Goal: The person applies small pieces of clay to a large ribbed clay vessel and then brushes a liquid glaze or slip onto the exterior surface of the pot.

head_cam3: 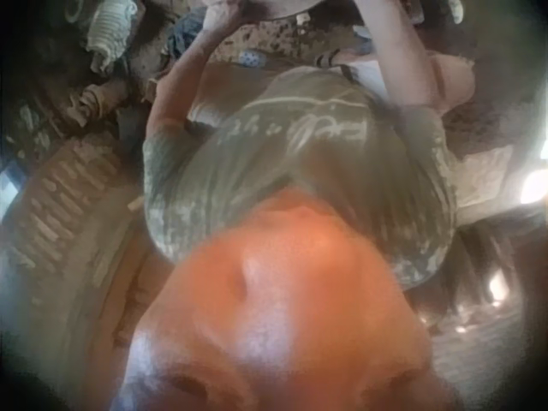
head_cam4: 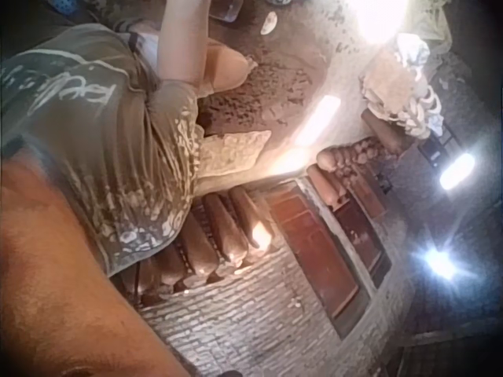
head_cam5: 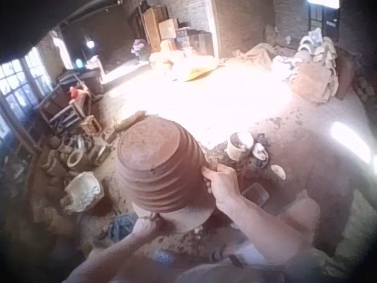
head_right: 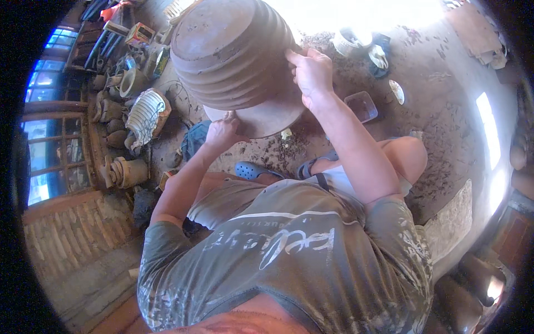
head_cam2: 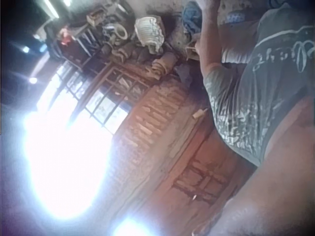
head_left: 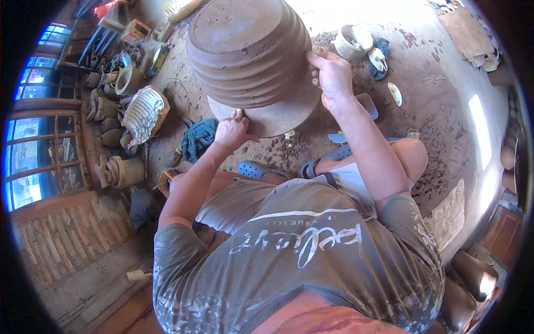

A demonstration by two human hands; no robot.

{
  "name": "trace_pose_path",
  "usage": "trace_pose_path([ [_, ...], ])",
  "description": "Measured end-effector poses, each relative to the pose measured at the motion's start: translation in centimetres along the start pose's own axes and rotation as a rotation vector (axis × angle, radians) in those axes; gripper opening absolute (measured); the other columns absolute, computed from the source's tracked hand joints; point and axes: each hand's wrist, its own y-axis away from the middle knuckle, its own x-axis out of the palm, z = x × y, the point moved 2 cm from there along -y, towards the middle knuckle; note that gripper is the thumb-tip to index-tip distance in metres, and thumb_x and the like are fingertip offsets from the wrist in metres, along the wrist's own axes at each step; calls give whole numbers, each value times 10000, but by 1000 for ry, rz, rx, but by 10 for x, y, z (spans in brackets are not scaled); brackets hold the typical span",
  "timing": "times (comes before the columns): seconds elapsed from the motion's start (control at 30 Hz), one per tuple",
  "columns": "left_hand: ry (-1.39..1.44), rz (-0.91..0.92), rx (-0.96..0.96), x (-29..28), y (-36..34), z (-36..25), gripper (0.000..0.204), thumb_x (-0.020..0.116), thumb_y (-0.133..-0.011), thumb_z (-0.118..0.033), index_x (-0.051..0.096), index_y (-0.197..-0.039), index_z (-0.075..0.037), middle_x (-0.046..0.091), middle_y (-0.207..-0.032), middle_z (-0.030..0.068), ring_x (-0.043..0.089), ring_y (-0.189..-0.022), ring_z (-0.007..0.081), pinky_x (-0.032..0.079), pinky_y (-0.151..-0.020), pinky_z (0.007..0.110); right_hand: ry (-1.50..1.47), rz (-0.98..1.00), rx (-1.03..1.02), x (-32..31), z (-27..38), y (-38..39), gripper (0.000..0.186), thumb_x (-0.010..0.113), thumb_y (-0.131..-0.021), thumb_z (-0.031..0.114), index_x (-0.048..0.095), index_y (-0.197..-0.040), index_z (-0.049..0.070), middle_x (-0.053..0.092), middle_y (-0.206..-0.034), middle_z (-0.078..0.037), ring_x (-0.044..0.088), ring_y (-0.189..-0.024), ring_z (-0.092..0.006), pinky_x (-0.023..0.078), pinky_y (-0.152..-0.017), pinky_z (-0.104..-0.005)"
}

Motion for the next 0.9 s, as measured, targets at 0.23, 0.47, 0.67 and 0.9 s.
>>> trace_pose_path([
  [0.23,-35,-34,-69,22,-10,-48,629,796,-820,-615,783,-988,-9,621,-1225,310,693,-1076,410,623,-775,477,-99,-21,-34,14,-19,22,180,795,-953,145,670,-837,87,626,-750,20,531,-617,-48,408,-514,-223],
  [0.47,16,-29,-206,41,-44,-105,657,753,-866,-619,776,-1075,4,590,-1321,426,653,-1203,526,622,-845,499,-49,-86,-124,24,-35,35,187,812,-908,135,712,-819,4,661,-737,-11,568,-653,-92,460,-603,-293],
  [0.67,111,-291,-84,100,-75,-106,437,714,-951,-404,760,-1189,-40,658,-1298,340,657,-1229,466,585,-956,497,316,192,-286,55,-65,87,218,821,-899,186,717,-831,6,717,-777,-49,626,-724,-113,523,-667,-325],
  [0.9,4,-231,-86,71,-66,-113,356,708,-946,-296,764,-1217,-73,728,-1231,237,709,-1154,348,592,-940,448,287,234,-549,19,-49,92,191,727,-949,132,686,-1082,1,774,-889,-179,773,-799,-270,600,-718,-395],
])
